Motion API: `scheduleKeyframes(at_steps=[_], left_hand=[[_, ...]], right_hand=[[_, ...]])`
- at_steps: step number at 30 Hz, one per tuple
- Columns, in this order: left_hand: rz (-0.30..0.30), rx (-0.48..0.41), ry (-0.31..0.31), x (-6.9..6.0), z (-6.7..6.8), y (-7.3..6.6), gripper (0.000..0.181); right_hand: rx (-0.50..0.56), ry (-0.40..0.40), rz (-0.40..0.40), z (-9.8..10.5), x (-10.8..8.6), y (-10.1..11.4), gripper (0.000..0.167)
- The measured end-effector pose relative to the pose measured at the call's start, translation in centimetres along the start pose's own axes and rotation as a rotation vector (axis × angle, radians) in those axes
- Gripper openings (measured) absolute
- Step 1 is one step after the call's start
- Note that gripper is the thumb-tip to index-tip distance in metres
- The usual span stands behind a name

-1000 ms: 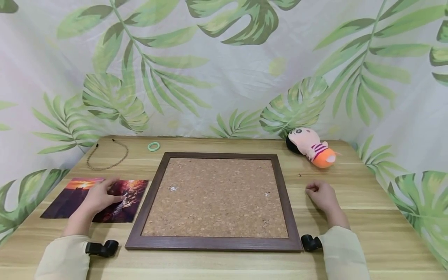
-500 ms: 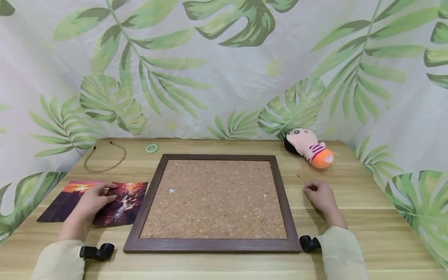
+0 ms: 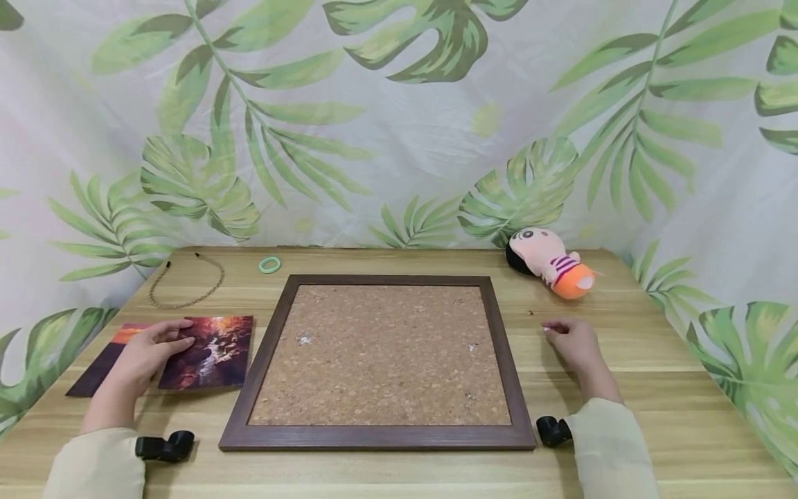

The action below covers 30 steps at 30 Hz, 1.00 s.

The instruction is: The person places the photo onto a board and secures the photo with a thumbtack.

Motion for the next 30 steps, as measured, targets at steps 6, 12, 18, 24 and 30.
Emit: scheduleKeyframes(at_steps=[6, 12, 18, 24, 30], left_hand=[[0.06, -0.147, 0.002, 0.9, 0.5, 1.0, 0.057], [0.006, -0.183, -0.021, 4.5, 1.0, 4.1, 0.056], [0.012, -0.227, -0.02, 4.9, 1.0, -0.4, 0.055], [-0.045, -0.26, 0.065, 3.5, -0.1, -7.7, 0.057], [-0.078, -0.368, 0.126, 5.0, -2.8, -10.2, 0.058]], right_hand=[[-0.02, 0.063, -0.046, 0.7, 0.3, 0.5, 0.029], [-0.057, 0.049, 0.001, 1.4, 0.7, 1.1, 0.028], [-0.037, 0.006, 0.075, 2.8, 1.6, 2.1, 0.024], [-0.068, -0.092, 0.182, 4.0, 2.8, 3.7, 0.019], [-0.018, -0.054, 0.159, 4.1, 3.9, 5.6, 0.028]])
Point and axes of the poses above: each hand's wrist, its own x-axis towards the middle knuckle, its own z-axis out of the back of the hand, y = z × x, the point moved 1 cm from there along x, towards the middle knuckle, and after that the axes turned 6 degrees about y, right-handed, at the moved point
